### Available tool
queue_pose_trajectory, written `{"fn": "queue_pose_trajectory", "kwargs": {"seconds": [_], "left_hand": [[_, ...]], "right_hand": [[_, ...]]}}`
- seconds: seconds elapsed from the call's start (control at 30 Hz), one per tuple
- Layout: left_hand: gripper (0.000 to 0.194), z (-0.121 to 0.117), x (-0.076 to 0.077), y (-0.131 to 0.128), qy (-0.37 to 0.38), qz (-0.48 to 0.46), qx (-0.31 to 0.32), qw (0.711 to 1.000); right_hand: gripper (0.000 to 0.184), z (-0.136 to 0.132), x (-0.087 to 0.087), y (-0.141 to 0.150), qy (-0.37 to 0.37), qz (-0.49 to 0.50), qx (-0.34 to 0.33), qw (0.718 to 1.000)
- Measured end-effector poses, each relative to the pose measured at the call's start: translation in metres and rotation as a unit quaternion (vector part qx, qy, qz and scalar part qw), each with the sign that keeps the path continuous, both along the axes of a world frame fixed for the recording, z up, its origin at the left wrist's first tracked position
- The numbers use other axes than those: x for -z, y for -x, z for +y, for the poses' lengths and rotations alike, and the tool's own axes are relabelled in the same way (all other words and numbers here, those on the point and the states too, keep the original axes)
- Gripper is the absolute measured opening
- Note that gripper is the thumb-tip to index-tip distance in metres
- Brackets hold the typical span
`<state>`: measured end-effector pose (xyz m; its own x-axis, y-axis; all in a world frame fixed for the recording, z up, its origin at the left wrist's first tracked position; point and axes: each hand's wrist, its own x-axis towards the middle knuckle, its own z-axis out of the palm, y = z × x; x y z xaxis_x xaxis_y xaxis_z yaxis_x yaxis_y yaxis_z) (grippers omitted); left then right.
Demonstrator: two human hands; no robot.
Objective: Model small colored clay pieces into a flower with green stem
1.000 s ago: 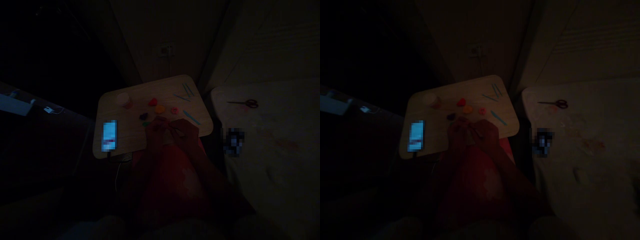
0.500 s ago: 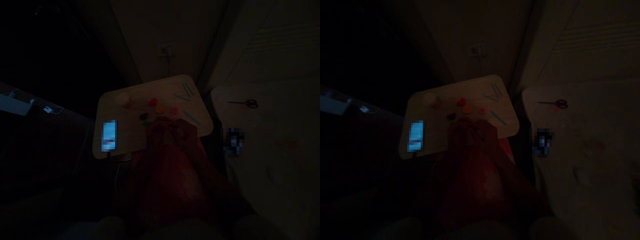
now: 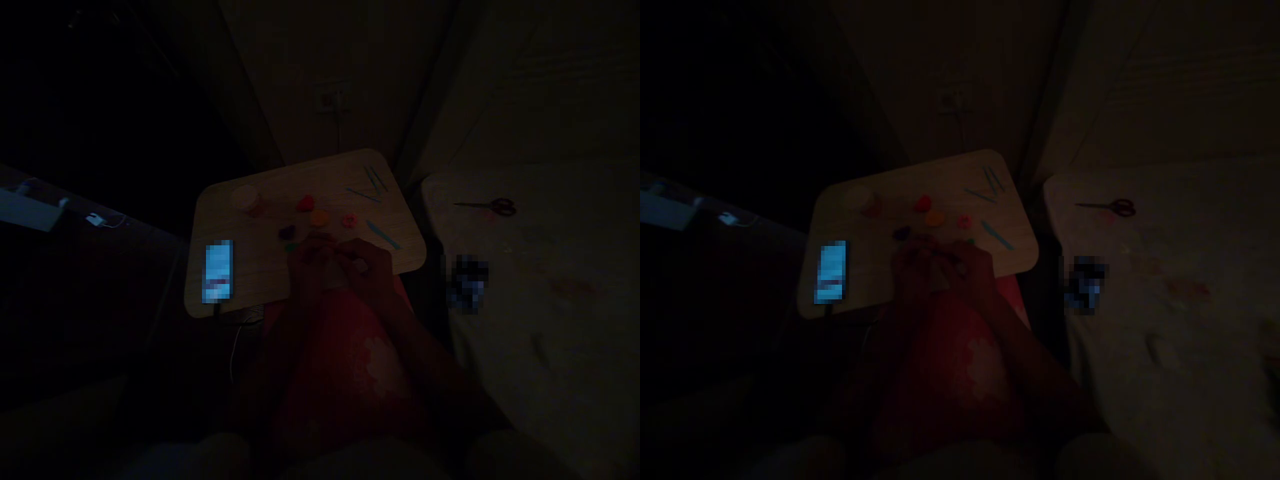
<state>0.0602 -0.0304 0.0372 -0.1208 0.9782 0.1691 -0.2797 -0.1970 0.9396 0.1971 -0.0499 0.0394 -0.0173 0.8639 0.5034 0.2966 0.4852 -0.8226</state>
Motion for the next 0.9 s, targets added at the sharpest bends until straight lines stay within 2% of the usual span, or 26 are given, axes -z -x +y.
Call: {"fn": "queue_pose_trajectory", "kwargs": {"seconds": [0.23,0.47,0.77,0.9], "left_hand": [[0.034,-0.0012,0.0010,0.0015,-0.006,0.010,0.032,0.999],[0.031,-0.0020,-0.0015,0.0004,-0.020,-0.001,0.011,1.000],[0.034,-0.0021,0.0009,0.0019,0.010,-0.001,0.015,1.000],[0.037,-0.0008,0.0015,0.0023,0.024,-0.013,-0.020,0.999]], "right_hand": [[0.014,-0.0002,-0.0018,0.0000,-0.009,-0.005,0.019,1.000],[0.014,0.0009,0.0044,0.0021,0.013,0.014,-0.025,1.000],[0.017,0.0016,0.0041,-0.0004,0.008,0.012,0.001,1.000],[0.016,0.0016,0.0023,-0.0012,0.010,0.023,0.000,1.000]]}}
